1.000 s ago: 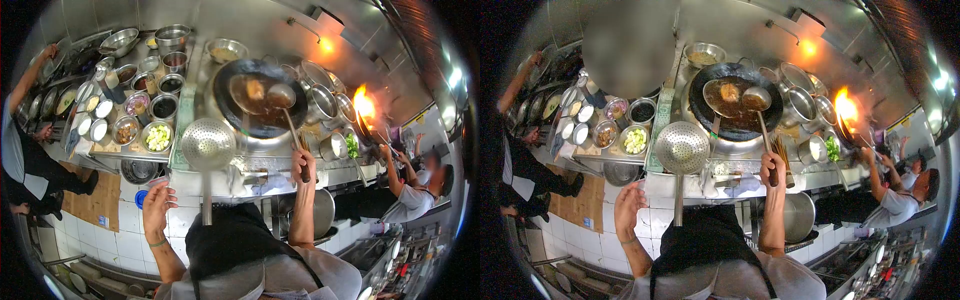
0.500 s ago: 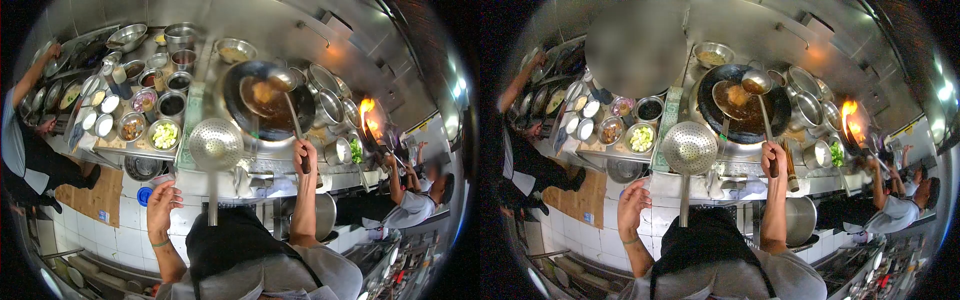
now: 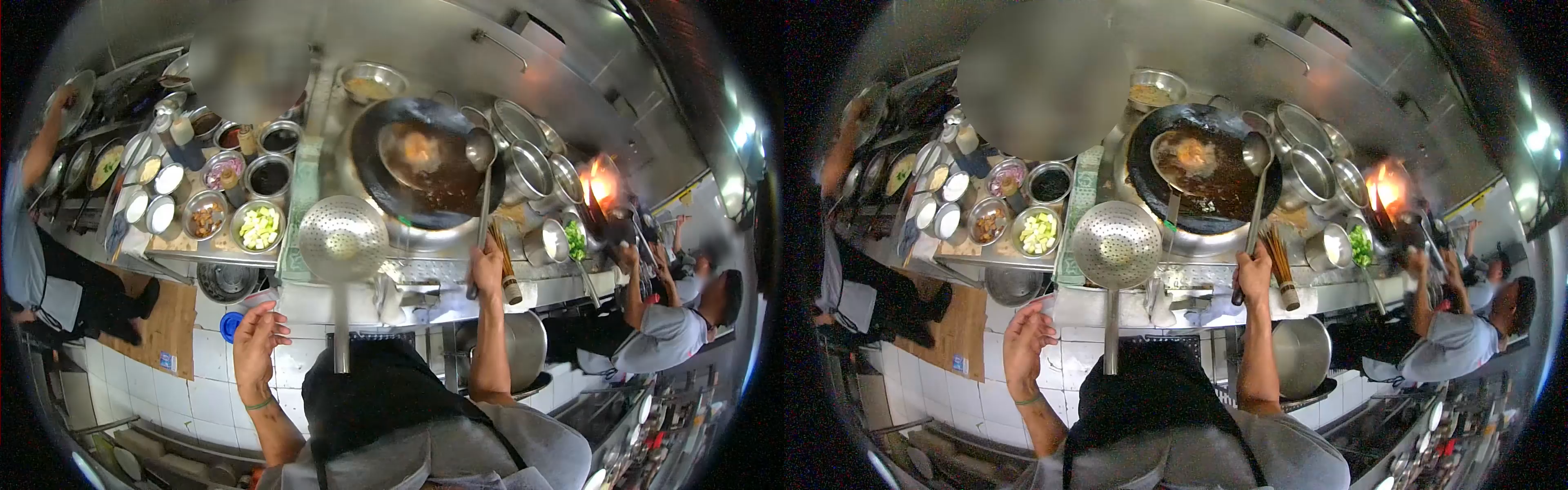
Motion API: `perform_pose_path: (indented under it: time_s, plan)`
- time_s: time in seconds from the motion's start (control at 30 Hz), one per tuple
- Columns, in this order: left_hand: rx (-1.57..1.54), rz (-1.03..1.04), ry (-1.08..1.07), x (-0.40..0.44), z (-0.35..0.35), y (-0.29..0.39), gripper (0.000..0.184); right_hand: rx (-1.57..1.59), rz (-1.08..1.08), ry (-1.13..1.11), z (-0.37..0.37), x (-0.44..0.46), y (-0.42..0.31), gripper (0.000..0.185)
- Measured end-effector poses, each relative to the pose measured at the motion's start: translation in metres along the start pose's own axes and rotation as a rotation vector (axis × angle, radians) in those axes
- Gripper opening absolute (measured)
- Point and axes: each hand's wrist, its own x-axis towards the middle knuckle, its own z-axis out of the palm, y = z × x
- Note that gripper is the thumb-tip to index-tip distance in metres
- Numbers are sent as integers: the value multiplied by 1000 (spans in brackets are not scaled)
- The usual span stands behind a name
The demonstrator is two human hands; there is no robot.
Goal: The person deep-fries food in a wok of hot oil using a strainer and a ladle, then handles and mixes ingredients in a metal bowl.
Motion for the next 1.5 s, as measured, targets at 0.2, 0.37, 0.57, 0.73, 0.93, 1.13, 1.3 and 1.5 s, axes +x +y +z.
perform_pose_path:
  time_s: [0.2,0.37,0.57,0.73,0.93,1.13,1.3,1.5]
  plan:
    - [-4,-12,-121,17,23,2,26,813,367,-91,-34,-12,5,16]
    - [30,18,-170,20,40,9,25,1372,488,-318,-53,-7,-10,29]
    - [39,37,-150,13,41,3,25,1411,503,-403,-52,10,-22,31]
    - [59,46,-93,-6,40,2,27,1180,402,-383,-39,32,-36,37]
    - [0,130,-9,-39,57,-7,27,719,207,-410,-33,70,-28,22]
    - [5,130,54,-81,92,-39,25,32,-71,-212,-53,63,-17,41]
    - [12,112,110,-110,108,-66,25,23,-54,-121,-85,43,7,41]
    - [20,147,164,-130,126,-77,26,548,286,-338,-114,42,18,7]
